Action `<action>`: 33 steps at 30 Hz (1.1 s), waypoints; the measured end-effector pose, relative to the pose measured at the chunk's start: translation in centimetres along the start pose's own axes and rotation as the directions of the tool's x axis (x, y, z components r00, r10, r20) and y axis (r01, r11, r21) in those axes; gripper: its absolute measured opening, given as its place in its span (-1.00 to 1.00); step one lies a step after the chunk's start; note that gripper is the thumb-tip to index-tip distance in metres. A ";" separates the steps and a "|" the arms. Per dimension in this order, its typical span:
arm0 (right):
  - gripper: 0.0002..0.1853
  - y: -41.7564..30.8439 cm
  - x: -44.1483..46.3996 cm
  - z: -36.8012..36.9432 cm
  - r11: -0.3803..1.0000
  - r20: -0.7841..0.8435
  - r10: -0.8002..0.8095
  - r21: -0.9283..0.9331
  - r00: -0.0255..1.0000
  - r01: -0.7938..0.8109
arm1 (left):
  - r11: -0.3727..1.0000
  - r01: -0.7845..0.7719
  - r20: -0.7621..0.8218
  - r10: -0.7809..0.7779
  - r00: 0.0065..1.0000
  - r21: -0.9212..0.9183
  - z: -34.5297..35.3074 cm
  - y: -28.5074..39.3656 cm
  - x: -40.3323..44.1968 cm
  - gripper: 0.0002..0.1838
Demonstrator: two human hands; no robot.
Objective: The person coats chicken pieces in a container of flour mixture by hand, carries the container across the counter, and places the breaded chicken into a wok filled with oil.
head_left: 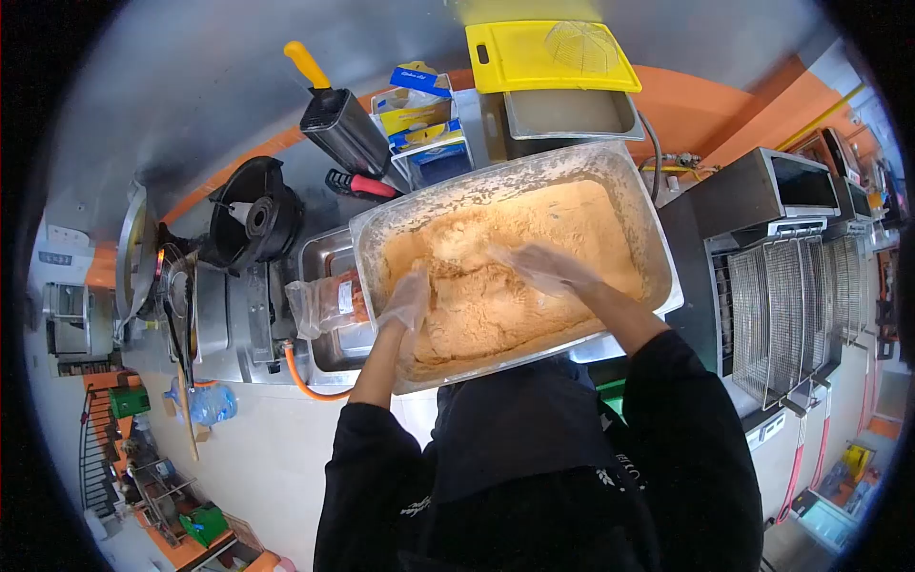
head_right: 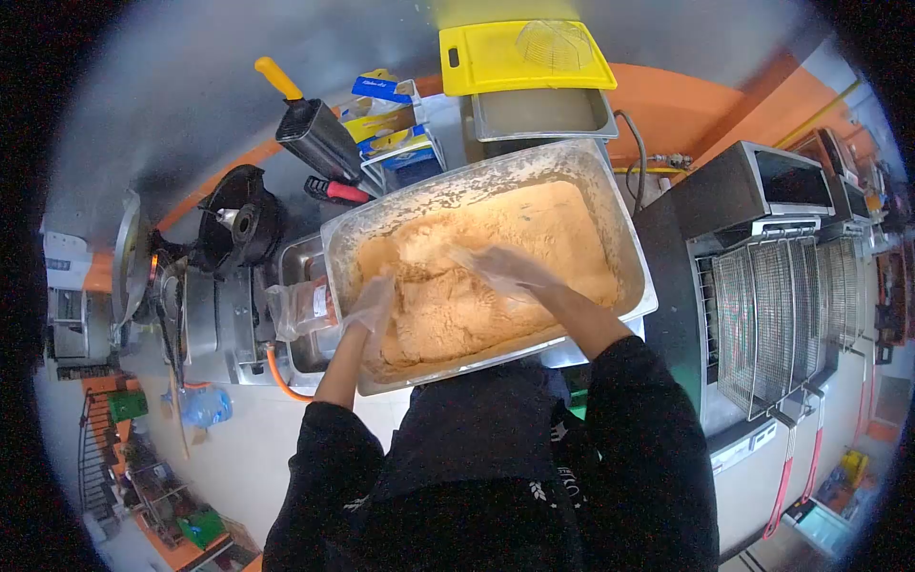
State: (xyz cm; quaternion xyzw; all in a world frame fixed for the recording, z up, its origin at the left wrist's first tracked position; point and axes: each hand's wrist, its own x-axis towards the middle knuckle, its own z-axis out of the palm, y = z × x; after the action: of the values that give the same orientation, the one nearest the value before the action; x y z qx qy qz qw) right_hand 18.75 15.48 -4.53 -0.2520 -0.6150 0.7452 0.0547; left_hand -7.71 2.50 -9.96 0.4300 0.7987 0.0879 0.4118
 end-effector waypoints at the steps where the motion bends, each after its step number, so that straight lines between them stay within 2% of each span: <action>1: -0.50 -2.0 -1.2 0.5 0.994 0.063 0.104 0.020 0.993 -0.106 | 0.988 -0.031 0.004 0.030 1.000 0.154 0.5 -0.9 -0.6 -0.49; 2: -0.47 -4.1 -2.4 0.9 0.977 0.126 0.207 0.026 0.970 -0.212 | 0.982 -0.037 0.013 0.036 0.999 0.185 1.4 -1.4 -1.1 -0.51; 3: -0.46 -5.6 -2.9 2.0 0.940 0.148 0.328 -0.148 0.933 -0.307 | 0.997 -0.014 0.015 0.013 1.000 0.078 2.5 -1.5 -1.6 -0.52; 4: -0.44 -6.2 -3.1 3.0 0.866 0.147 0.448 -0.318 0.882 -0.387 | 0.995 0.013 0.014 -0.011 1.000 -0.103 3.4 -0.8 -1.8 -0.54; 5: -0.44 -4.2 -2.1 4.0 0.933 0.132 0.359 -0.033 0.924 -0.358 | 0.951 0.054 0.023 -0.049 0.999 -0.306 4.1 -0.2 -2.0 -0.56; 6: -0.44 -0.4 -0.1 4.9 0.923 0.088 0.274 0.255 0.958 -0.288 | 0.870 0.083 0.028 -0.080 0.996 -0.487 4.5 0.7 -2.0 -0.57; 8: -0.44 3.3 1.6 4.5 0.943 -0.046 0.142 0.311 0.989 -0.121 | 0.682 0.083 0.025 -0.095 0.995 -0.726 3.9 2.2 -2.1 -0.60; 9: -0.44 4.1 1.7 3.0 0.994 -0.091 0.073 0.084 0.993 -0.066 | 0.637 0.063 0.010 -0.087 0.996 -0.768 3.2 2.5 -2.2 -0.62; 10: -0.45 4.1 2.6 1.0 0.984 0.012 0.162 -0.082 0.987 -0.161 | 0.637 0.037 -0.014 -0.075 0.997 -0.770 2.5 2.3 -2.3 -0.64; 11: -0.45 4.0 3.5 -1.0 0.942 0.115 0.248 -0.262 0.962 -0.212 | 0.698 0.005 -0.044 -0.053 0.998 -0.716 1.7 1.8 -2.5 -0.65; 12: -0.47 2.9 5.8 -4.2 0.838 0.296 0.494 -0.412 0.817 -0.357 | 0.812 -0.030 -0.079 -0.020 0.997 -0.583 0.9 1.1 -2.5 -0.67; 13: -0.48 2.1 5.1 -4.1 0.784 0.301 0.567 -0.482 0.767 -0.390 | 0.957 -0.050 -0.088 0.026 0.996 -0.285 0.4 0.3 -2.4 -0.68; 14: -0.50 1.3 4.3 -4.0 0.725 0.304 0.635 -0.552 0.710 -0.412 | 0.998 -0.064 -0.088 0.065 0.994 0.011 0.4 -0.3 -2.6 -0.70; 15: -0.52 -1.0 -0.5 -0.6 0.757 0.187 0.541 -0.533 0.820 -0.378 | 0.997 -0.059 -0.045 0.061 0.997 0.045 1.3 -0.4 -2.8 -0.69; 16: -0.54 -2.1 -3.3 1.4 0.787 0.062 0.428 -0.517 0.902 -0.338 | 0.999 -0.039 -0.011 0.039 0.999 -0.034 2.6 -0.2 -3.1 -0.68; 18: -0.56 1.9 -0.9 3.3 0.923 0.124 0.339 -0.238 0.933 -0.304 | 0.943 0.020 0.038 -0.008 0.999 -0.333 4.0 1.2 -3.5 -0.66; 19: -0.56 2.8 -0.3 4.1 0.956 0.144 0.292 -0.085 0.946 -0.282 | 0.866 0.060 0.059 -0.035 0.998 -0.496 4.3 2.0 -3.5 -0.66; 20: -0.57 3.5 -0.2 3.9 0.961 0.067 -0.043 -0.271 0.997 0.060 | 0.766 0.088 0.075 -0.051 0.996 -0.636 4.3 2.8 -3.4 -0.65; 21: -0.58 2.8 0.1 3.7 0.806 0.061 -0.386 -0.464 0.921 0.369 | 0.680 0.096 0.077 -0.058 0.995 -0.727 3.9 3.4 -3.4 -0.64; 22: -0.61 2.2 0.0 3.3 0.774 0.054 -0.423 -0.497 0.904 0.392 | 0.612 0.095 0.071 -0.064 0.995 -0.785 3.4 3.7 -3.5 -0.63; 23: -0.63 1.4 -0.1 3.0 0.740 0.047 -0.460 -0.531 0.887 0.412 | 0.610 0.091 0.057 -0.075 0.996 -0.787 2.9 3.7 -3.5 -0.62; 24: -0.67 -1.8 -1.7 2.2 0.889 0.000 -0.205 -0.419 0.979 0.187 | 0.687 0.097 0.048 -0.090 0.995 -0.720 2.3 3.1 -3.6 -0.61; 25: -0.72 -2.1 -2.1 1.5 0.880 0.052 -0.027 -0.473 0.998 0.049 | 0.860 0.127 0.055 -0.114 0.992 -0.495 1.4 2.0 -3.6 -0.60; 26: -0.77 -2.4 -2.5 0.8 0.834 0.101 0.151 -0.547 0.983 -0.072 | 0.965 0.166 0.093 -0.150 0.984 -0.203 1.0 1.2 -3.9 -0.59; 27: -0.83 0.0 -1.8 0.3 0.659 0.182 0.252 -0.751 0.950 -0.031 | 0.995 0.062 0.106 -0.070 0.992 0.079 1.6 0.0 -4.5 -0.59; 28: -0.87 2.0 -1.2 0.2 0.441 0.228 0.363 -0.896 0.903 0.050 | 0.955 -0.046 0.163 -0.002 0.987 0.294 2.7 -0.9 -5.4 -0.60; 29: -0.84 3.5 -1.1 0.7 0.327 0.502 0.125 -0.835 0.856 0.442 | 0.917 -0.123 0.225 0.038 0.974 0.380 3.6 -1.2 -6.3 -0.60; 30: -0.82 4.7 -1.1 1.3 0.126 0.747 -0.066 -0.652 0.662 0.748 | 0.896 -0.186 0.284 0.071 0.956 0.403 4.4 -0.8 -7.1 -0.61; 33: -0.85 6.3 1.5 3.8 0.243 0.791 -0.202 -0.532 0.578 0.812 | 0.918 -0.270 0.371 0.152 0.916 0.291 6.1 1.3 -7.1 -0.62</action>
State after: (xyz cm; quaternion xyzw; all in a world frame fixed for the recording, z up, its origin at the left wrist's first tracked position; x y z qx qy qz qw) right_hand 17.21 11.16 -10.53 0.2260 -0.9306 0.2874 -0.0138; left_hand -0.37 -3.41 -9.17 0.5872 0.6664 -0.0810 0.4523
